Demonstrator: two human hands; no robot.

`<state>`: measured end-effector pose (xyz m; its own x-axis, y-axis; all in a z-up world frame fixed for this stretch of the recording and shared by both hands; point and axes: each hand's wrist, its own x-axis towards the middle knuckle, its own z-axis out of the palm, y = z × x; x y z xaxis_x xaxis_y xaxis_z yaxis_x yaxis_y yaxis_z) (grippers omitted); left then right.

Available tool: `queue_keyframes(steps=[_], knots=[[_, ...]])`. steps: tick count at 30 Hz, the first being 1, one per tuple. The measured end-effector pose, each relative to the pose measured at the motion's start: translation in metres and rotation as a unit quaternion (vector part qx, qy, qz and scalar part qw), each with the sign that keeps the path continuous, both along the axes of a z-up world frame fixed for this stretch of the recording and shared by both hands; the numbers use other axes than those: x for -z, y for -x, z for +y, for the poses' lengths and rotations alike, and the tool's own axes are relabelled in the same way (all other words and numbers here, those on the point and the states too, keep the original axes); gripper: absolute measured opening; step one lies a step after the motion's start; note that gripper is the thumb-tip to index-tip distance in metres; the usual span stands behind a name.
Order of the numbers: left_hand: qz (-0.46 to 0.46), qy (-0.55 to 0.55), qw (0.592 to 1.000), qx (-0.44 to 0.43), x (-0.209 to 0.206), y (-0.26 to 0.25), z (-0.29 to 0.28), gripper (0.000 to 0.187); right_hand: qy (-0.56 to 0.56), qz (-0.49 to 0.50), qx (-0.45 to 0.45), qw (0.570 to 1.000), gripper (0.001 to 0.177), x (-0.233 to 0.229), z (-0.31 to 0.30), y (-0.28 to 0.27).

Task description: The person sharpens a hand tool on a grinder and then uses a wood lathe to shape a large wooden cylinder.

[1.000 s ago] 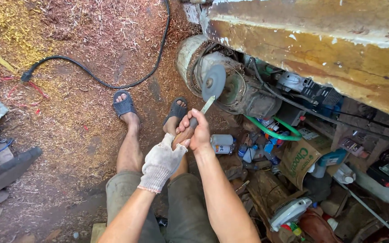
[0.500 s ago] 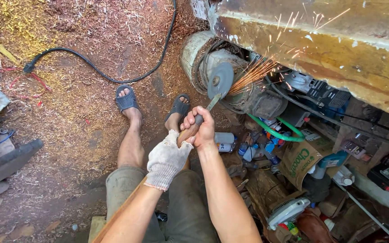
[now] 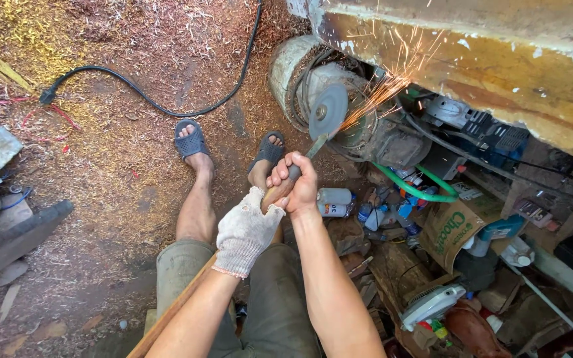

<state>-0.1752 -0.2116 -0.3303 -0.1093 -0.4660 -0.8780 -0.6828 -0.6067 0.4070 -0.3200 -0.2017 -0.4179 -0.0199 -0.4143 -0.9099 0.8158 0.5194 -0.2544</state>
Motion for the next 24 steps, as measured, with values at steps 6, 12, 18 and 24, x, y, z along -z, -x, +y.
queue_keyframes(steps=[6,12,18,24], knots=[[0.011,0.007,1.0,-0.013,-0.004,-0.003,-0.005,0.049,0.009,-0.003,0.006,1.0,0.023,0.002,0.002,-0.002],[0.023,0.014,0.999,-0.023,-0.001,-0.005,-0.003,0.048,0.009,-0.002,0.007,1.0,0.023,0.004,0.004,-0.002],[0.019,0.003,1.0,-0.003,0.004,-0.007,0.002,0.047,-0.002,0.0,0.01,1.0,0.023,0.007,0.009,-0.003],[0.026,0.004,1.0,-0.006,0.003,-0.008,0.003,0.047,-0.002,0.006,0.009,1.0,0.023,0.007,0.012,-0.004]])
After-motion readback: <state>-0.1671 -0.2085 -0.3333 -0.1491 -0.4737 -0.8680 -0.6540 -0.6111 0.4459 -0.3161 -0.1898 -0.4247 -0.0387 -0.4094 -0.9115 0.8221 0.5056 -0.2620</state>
